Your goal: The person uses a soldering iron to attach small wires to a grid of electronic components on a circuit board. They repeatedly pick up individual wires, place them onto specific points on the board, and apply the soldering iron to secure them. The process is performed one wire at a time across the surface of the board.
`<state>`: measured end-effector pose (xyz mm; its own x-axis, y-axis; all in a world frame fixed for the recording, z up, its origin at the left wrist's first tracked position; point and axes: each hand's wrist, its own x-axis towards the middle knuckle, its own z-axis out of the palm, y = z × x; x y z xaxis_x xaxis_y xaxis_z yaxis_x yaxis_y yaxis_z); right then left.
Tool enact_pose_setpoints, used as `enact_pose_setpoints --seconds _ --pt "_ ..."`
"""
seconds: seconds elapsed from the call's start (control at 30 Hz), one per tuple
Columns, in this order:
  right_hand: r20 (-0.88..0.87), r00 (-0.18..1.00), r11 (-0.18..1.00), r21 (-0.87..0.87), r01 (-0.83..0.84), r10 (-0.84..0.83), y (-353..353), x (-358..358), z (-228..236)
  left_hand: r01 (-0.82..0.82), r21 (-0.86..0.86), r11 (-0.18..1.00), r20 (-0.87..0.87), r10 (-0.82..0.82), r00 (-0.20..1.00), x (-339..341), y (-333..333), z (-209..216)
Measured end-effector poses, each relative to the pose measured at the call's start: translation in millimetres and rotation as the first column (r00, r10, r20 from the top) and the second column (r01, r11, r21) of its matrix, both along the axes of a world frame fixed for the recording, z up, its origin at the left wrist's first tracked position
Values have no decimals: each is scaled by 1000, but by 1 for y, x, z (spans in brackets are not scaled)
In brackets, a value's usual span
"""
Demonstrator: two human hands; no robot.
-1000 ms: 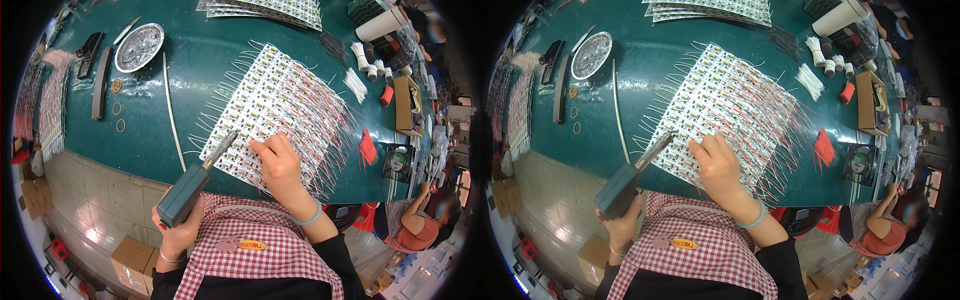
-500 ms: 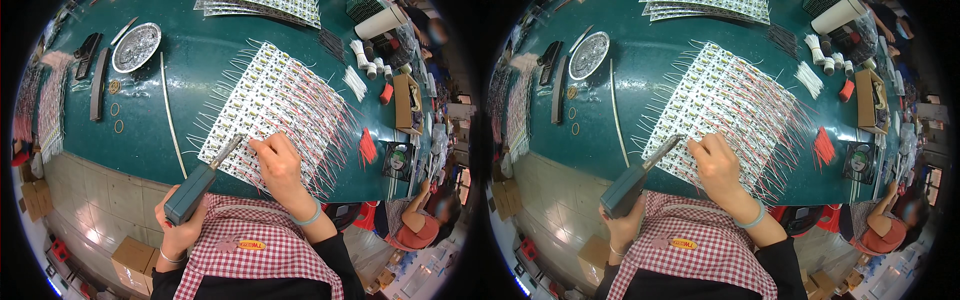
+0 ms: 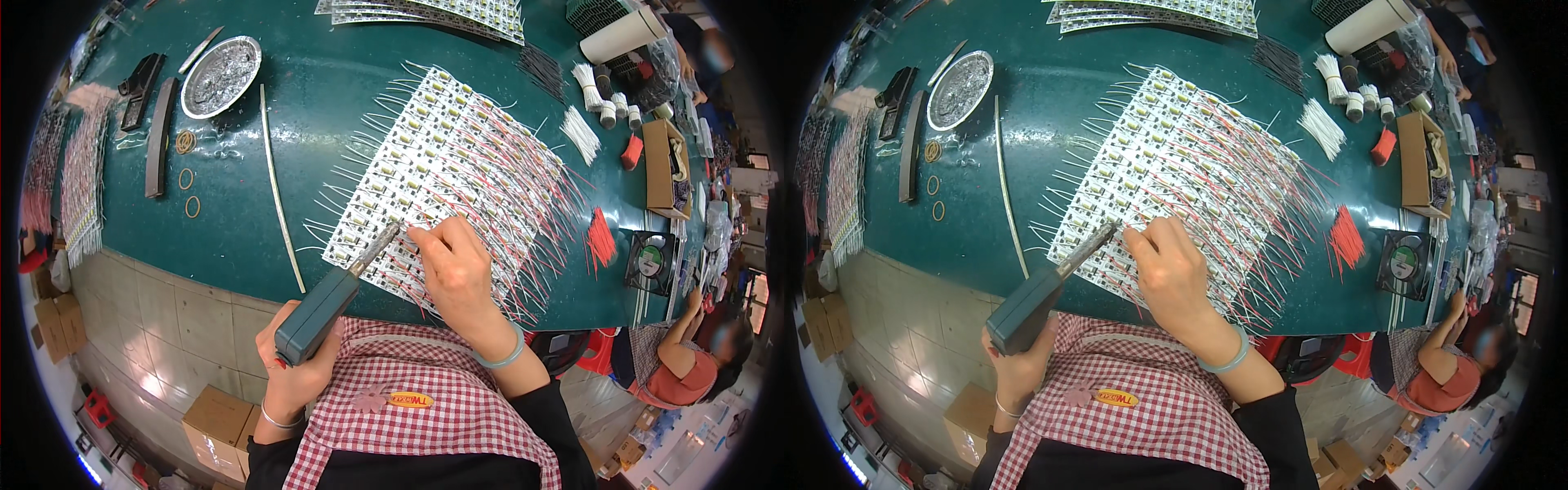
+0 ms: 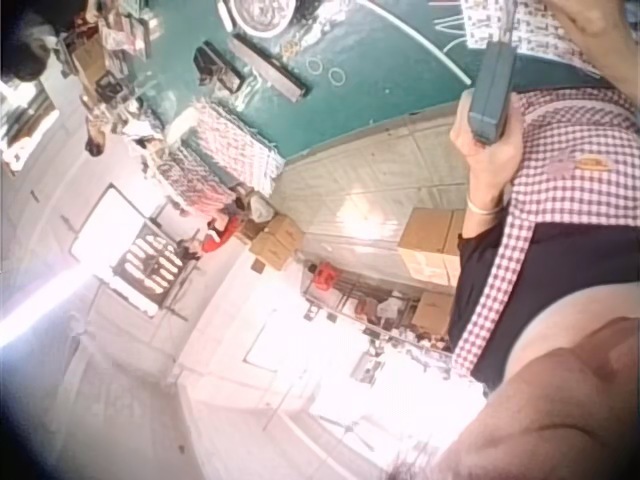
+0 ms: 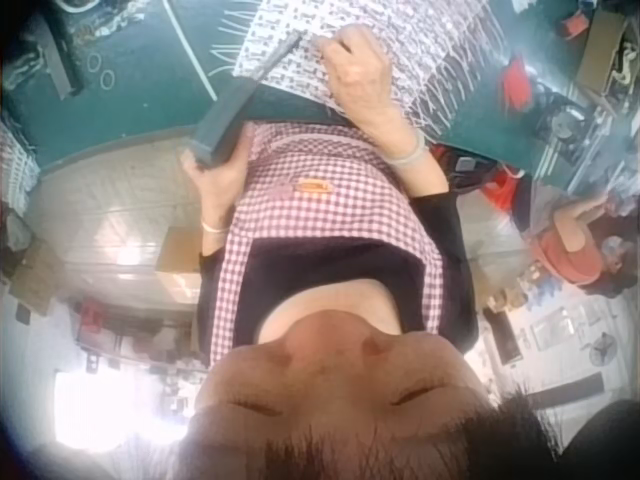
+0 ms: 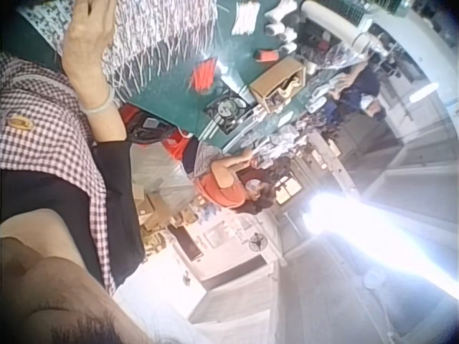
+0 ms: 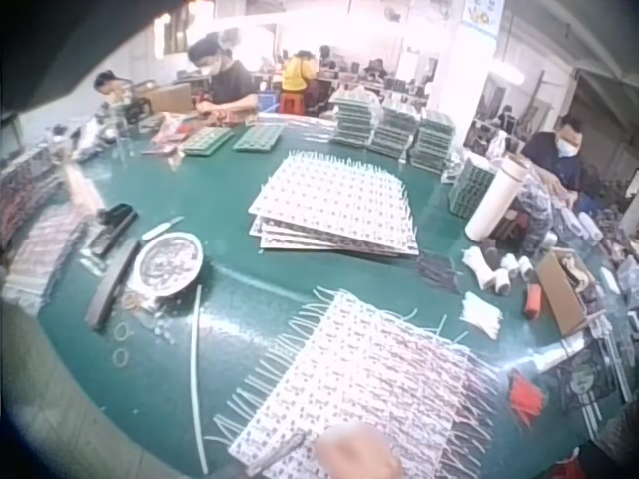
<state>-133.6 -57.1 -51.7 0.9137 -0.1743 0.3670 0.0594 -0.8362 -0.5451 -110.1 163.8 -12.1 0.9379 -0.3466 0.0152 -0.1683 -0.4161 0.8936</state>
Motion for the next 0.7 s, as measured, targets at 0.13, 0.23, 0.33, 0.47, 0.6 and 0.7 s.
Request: enact_pose_setpoints --seconds 0.13,0.23,0.33,0.47,0.6,0.7 --pt "1 1000 1000 1 -1 1 0 1 1 0 1 1000 1 0 1000 1 -1 1" --pt "-2 1000 1000 -20 -6 6 0 1 1 -30 -2 1000 -23 30 999 -2 2 1" --pt "1 1000 999 -31 -8 8 0 0 0 -62 21 998 -42 63 997 -4 5 4" --pt "9 1000 1000 -26 0 0 0 0 0 -59 23 998 -35 60 998 -5 8 3" --pt "8 1000 1000 -5 -1 1 1 0 0 -49 48 998 -19 50 999 -5 8 7" --pt "-4 1000 1000 8 10 -10 0 -1 1 -57 33 998 -63 59 996 -6 7 7"
